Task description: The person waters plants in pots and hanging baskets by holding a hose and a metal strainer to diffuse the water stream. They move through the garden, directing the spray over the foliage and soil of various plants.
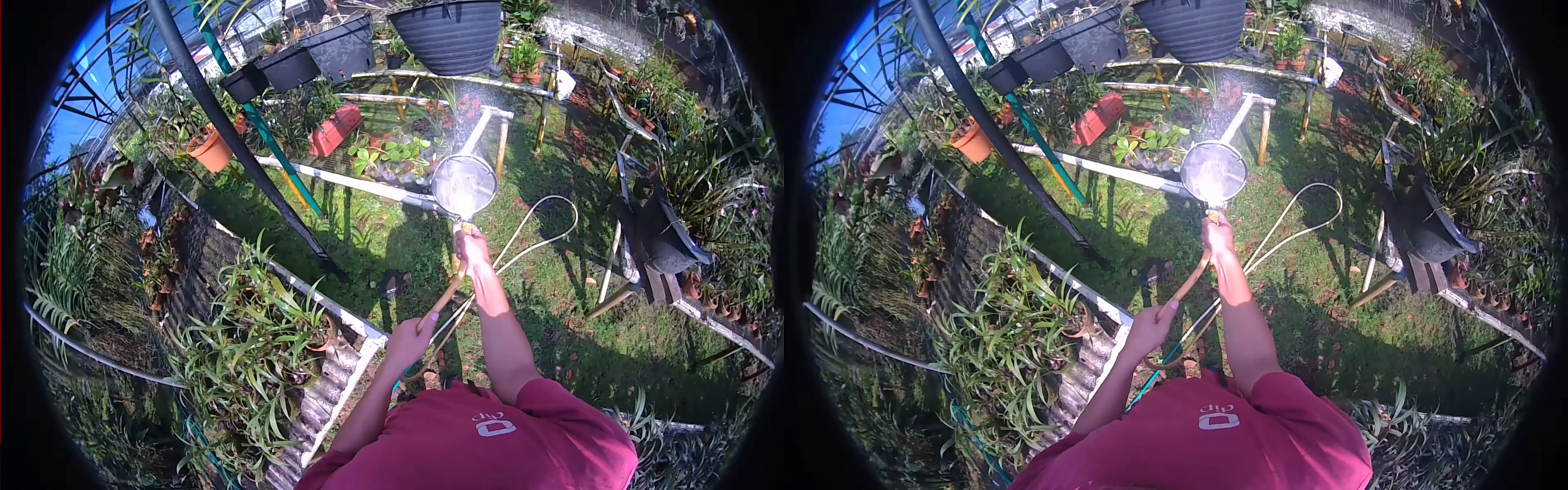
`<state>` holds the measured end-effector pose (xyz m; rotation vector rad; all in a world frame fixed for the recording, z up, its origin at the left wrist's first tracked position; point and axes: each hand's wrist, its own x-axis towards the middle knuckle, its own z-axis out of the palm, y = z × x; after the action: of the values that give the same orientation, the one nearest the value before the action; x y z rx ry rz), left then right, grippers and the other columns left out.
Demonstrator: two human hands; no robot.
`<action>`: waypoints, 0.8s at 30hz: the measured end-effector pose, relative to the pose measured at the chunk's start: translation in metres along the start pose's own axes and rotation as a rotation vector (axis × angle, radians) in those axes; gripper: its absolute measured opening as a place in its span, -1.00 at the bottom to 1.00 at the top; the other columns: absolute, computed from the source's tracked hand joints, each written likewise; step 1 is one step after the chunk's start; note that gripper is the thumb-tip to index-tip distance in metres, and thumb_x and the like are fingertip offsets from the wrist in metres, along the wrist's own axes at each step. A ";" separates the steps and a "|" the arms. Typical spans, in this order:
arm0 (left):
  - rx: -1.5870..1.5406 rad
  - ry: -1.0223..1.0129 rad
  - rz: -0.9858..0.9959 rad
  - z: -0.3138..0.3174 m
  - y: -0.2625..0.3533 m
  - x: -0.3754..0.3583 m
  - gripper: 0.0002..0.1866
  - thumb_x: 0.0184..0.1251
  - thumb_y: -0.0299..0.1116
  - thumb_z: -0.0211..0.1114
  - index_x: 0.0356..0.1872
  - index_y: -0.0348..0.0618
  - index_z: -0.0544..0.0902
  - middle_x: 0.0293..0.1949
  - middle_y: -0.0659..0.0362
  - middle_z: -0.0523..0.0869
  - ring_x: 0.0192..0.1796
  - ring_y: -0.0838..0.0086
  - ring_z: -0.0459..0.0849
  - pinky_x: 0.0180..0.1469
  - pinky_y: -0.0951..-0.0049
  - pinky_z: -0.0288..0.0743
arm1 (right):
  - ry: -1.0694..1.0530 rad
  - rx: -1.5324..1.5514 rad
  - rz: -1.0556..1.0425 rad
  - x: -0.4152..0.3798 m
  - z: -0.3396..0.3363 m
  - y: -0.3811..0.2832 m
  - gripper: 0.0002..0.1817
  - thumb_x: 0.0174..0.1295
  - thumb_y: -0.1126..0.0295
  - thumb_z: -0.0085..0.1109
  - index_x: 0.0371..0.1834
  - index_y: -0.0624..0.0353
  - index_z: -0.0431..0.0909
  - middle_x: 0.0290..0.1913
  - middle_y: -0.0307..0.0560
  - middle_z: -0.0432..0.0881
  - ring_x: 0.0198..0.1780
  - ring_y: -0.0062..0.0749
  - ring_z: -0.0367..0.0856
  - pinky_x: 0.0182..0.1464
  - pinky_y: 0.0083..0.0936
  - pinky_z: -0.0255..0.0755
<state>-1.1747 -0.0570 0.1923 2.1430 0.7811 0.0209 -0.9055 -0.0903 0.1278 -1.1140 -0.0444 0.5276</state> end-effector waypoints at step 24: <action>-0.646 -0.041 0.171 -0.127 -0.240 -0.112 -0.51 0.59 0.01 -0.06 -0.49 -0.13 0.46 -0.58 0.38 0.43 -0.49 0.67 0.37 -0.41 0.55 0.26 | -0.017 -0.322 -0.367 -0.141 0.247 0.014 -0.83 0.29 0.46 0.12 -0.10 0.24 0.52 -0.56 -0.29 0.46 -0.66 -0.60 0.34 -0.66 -0.53 0.18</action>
<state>-1.4254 0.0828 0.1301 1.5785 0.4764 0.2797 -1.1067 0.0623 0.2595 -1.3777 -0.3525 0.2030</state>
